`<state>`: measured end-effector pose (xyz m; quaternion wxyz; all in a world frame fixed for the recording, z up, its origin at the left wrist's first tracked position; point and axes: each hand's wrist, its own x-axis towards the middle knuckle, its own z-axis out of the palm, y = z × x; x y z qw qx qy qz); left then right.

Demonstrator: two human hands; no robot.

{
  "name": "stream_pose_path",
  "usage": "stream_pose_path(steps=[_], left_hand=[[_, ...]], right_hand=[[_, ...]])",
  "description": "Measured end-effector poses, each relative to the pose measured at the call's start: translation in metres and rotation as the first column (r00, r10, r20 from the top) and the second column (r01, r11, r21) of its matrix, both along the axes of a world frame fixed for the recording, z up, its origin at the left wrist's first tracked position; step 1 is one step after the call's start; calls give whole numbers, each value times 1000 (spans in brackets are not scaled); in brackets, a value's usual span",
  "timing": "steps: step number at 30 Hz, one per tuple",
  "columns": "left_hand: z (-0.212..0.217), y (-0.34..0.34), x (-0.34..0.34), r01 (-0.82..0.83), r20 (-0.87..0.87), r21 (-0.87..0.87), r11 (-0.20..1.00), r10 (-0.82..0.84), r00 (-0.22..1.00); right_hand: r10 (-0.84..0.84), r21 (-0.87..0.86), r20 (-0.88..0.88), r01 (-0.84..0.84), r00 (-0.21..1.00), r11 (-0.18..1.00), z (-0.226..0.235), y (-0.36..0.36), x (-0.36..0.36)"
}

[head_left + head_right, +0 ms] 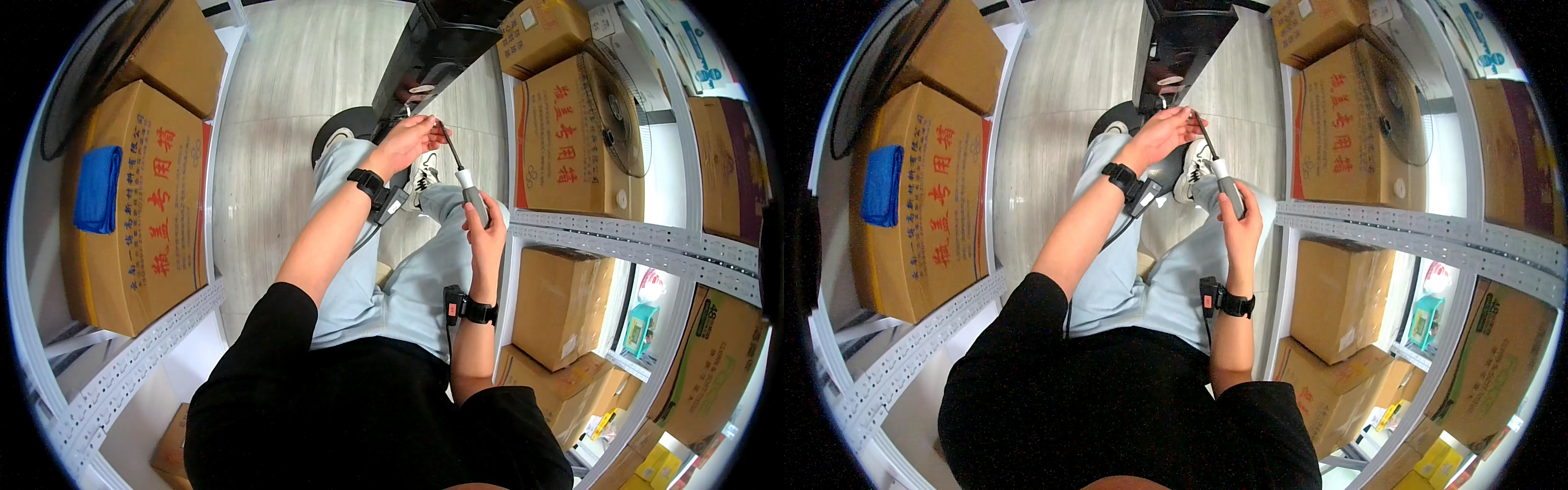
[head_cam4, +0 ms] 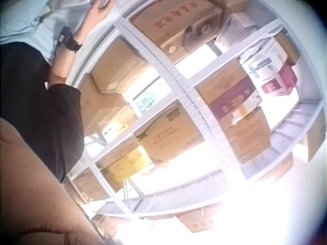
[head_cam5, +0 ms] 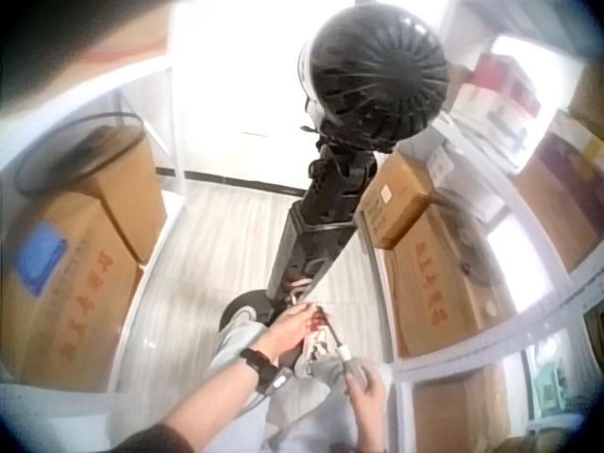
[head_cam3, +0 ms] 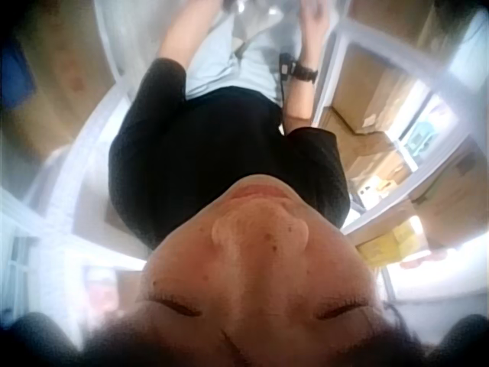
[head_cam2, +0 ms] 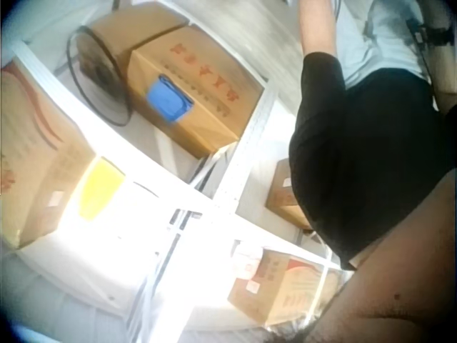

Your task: The person assembles a standing fan by connecting internal wires and securing the housing with a screwdriver. They then attach the fan head to the stand and tighten the mounting screws.

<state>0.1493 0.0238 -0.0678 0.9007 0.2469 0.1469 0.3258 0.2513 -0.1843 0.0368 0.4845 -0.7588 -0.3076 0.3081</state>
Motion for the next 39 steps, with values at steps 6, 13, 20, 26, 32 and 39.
stream_pose_path(steps=[6, 13, 20, 26, 32, 39], left_hand=[[8, -3, -1, -18, -46, 11, 1000, 19, 999], [12, -3, -1, -26, -53, 47, 999, 28, 998], [16, -4, 0, 4, -107, 116, 993, 9, 994], [16, -4, 4, 73, -286, 284, 956, 12, 958], [25, -6, 1, 90, -195, 175, 980, -55, 979], [85, -13, 12, -96, 36, -30, 995, 97, 995]], right_hand=[[34, -35, 87, -31, 996, 999, 4, -2, 0], [31, -42, 120, -27, 992, 999, 6, -4, 2], [13, -88, 80, -6, 997, 996, 14, -6, 1], [-2, -125, -5, 1, 1000, 992, 17, -10, 12], [8, -69, -34, -11, 999, 998, 23, -15, 18], [0, 106, -44, 5, 999, 994, 31, -12, 11]])
